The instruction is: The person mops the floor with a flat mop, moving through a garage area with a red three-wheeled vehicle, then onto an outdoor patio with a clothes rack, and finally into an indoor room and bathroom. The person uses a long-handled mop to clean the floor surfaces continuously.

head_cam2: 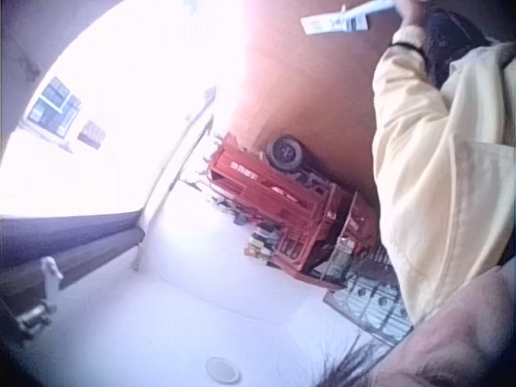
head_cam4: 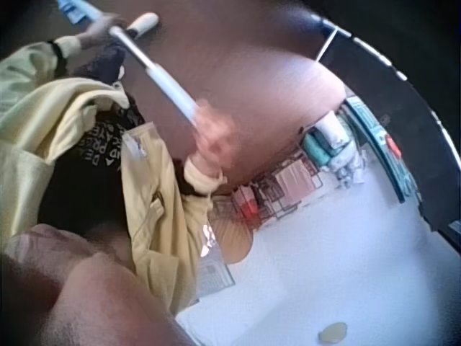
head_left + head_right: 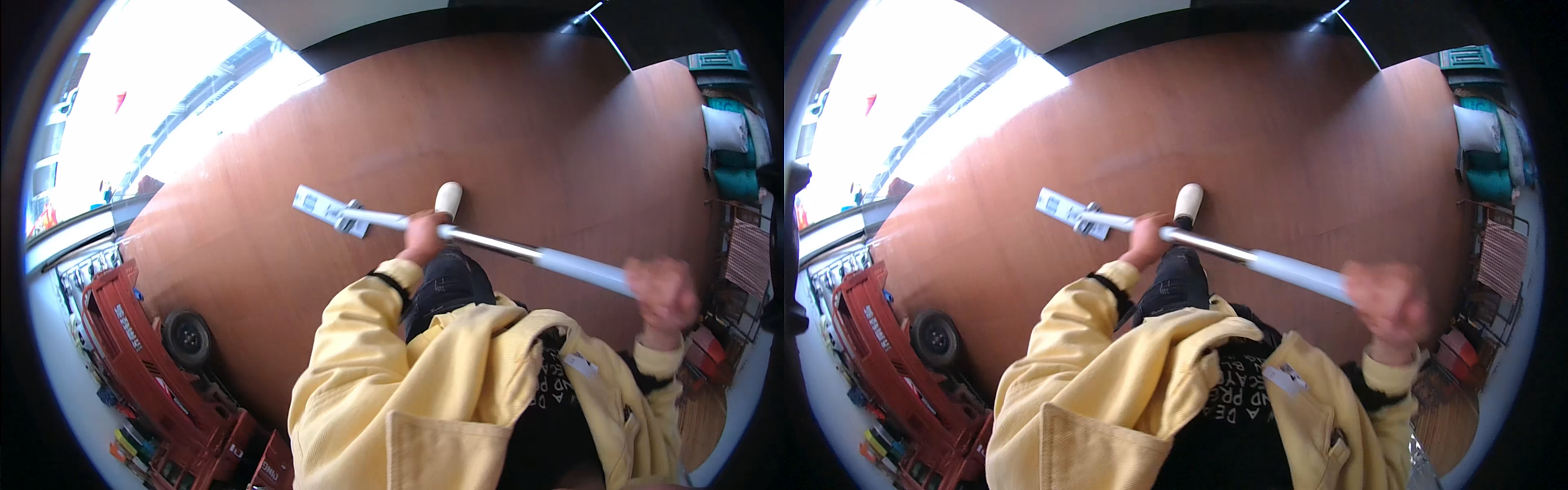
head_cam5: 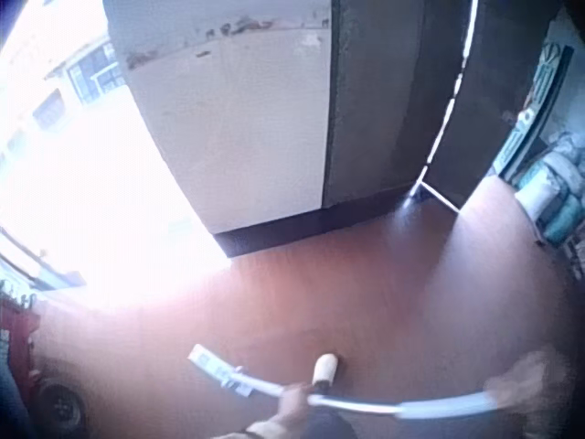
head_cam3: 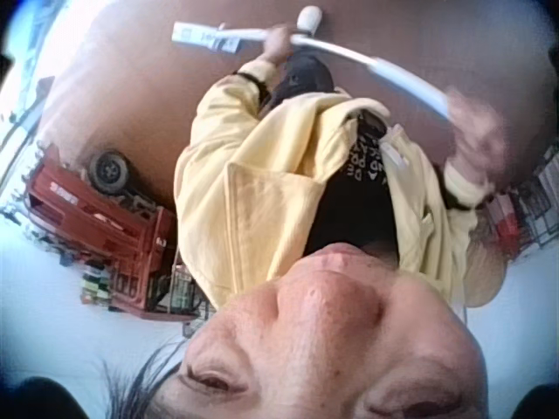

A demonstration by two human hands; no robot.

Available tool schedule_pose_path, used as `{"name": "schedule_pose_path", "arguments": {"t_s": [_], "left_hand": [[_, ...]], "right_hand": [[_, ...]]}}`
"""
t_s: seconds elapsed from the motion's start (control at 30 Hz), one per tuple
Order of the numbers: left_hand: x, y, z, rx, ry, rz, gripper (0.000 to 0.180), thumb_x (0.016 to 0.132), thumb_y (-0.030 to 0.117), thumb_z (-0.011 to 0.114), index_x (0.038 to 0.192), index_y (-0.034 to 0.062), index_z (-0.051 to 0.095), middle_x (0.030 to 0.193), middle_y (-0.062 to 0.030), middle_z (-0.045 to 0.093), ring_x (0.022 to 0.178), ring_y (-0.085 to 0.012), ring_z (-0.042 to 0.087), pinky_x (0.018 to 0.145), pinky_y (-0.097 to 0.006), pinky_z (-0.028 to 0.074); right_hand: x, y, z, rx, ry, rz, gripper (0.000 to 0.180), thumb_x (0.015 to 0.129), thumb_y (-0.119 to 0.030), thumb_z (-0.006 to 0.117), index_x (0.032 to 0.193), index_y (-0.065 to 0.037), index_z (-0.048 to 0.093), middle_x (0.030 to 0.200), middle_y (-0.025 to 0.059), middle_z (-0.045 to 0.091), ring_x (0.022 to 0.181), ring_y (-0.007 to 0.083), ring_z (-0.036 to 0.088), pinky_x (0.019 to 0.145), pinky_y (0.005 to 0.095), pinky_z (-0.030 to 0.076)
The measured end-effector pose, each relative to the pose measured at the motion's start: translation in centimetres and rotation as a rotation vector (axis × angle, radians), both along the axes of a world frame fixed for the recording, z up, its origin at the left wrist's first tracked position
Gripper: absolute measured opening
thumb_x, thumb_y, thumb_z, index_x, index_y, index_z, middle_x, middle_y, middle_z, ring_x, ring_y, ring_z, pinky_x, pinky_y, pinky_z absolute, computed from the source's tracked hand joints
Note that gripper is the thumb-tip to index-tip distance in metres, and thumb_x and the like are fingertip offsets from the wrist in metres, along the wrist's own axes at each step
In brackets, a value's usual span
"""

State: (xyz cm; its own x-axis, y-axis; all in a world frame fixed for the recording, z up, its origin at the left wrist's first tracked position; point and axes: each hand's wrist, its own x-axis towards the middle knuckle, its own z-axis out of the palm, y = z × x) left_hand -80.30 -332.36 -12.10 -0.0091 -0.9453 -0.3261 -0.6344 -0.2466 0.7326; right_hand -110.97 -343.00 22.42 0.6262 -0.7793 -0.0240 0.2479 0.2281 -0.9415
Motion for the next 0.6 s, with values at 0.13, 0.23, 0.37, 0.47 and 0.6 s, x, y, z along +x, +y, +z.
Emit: {"name": "schedule_pose_path", "arguments": {"t_s": [0.13,0.23,0.37,0.47,0.6], "left_hand": [[-15.4,-13.2,3.0,-0.122,-0.145,-0.535,0.013,0.076,0.023,0.068,0.088,0.019,0.071,0.092,-0.0026,0.066,0.096,-0.0232,0.064,0.085,-0.042,0.046],[-25.9,-18.6,5.2,-0.088,0.017,-0.833,0.017,0.072,0.026,0.071,0.088,0.0213,0.072,0.091,-0.0003,0.069,0.095,-0.0235,0.065,0.086,-0.043,0.044],[-36.6,-21.3,5.1,-0.271,0.099,-1.029,0.021,0.069,0.025,0.073,0.09,0.0209,0.072,0.09,-0.0014,0.069,0.092,-0.024,0.066,0.089,-0.045,0.045],[-41.0,-23.3,4.7,-0.361,0.157,-1.046,0.021,0.068,0.023,0.073,0.088,0.0183,0.072,0.09,-0.0036,0.068,0.095,-0.0257,0.064,0.088,-0.044,0.047],[-42.6,-25.8,6.9,-0.256,0.177,-1.03,0.019,0.068,0.019,0.071,0.087,0.0168,0.072,0.091,-0.0059,0.067,0.096,-0.0297,0.064,0.087,-0.045,0.049]], "right_hand": [[-13.1,0.1,8.2,-0.18,0.216,-0.346,0.043,0.097,-0.044,0.049,0.062,-0.019,0.046,0.059,-0.004,0.05,0.052,0.014,0.041,0.069,0.0331,0.039],[-19.5,5.8,12.4,-0.286,0.456,-0.69,0.041,0.096,-0.044,0.05,0.064,-0.018,0.045,0.063,-0.0024,0.047,0.059,0.0163,0.041,0.077,0.0376,0.037],[-19.9,12.7,13.3,-0.334,0.672,-1.075,0.04,0.093,-0.044,0.051,0.067,-0.016,0.043,0.069,-0.0003,0.042,0.068,0.0195,0.041,0.087,0.0436,0.035],[-19.7,14.3,12.6,-0.332,0.843,-1.214,0.039,0.092,-0.044,0.052,0.069,-0.015,0.041,0.073,0.0013,0.039,0.075,0.0218,0.04,0.095,0.0481,0.033],[-24.3,15.3,13.5,-0.406,0.611,-0.711,0.036,0.091,-0.044,0.053,0.075,-0.012,0.048,0.08,0.0026,0.044,0.084,0.0239,0.043,0.105,0.0467,0.028]]}}
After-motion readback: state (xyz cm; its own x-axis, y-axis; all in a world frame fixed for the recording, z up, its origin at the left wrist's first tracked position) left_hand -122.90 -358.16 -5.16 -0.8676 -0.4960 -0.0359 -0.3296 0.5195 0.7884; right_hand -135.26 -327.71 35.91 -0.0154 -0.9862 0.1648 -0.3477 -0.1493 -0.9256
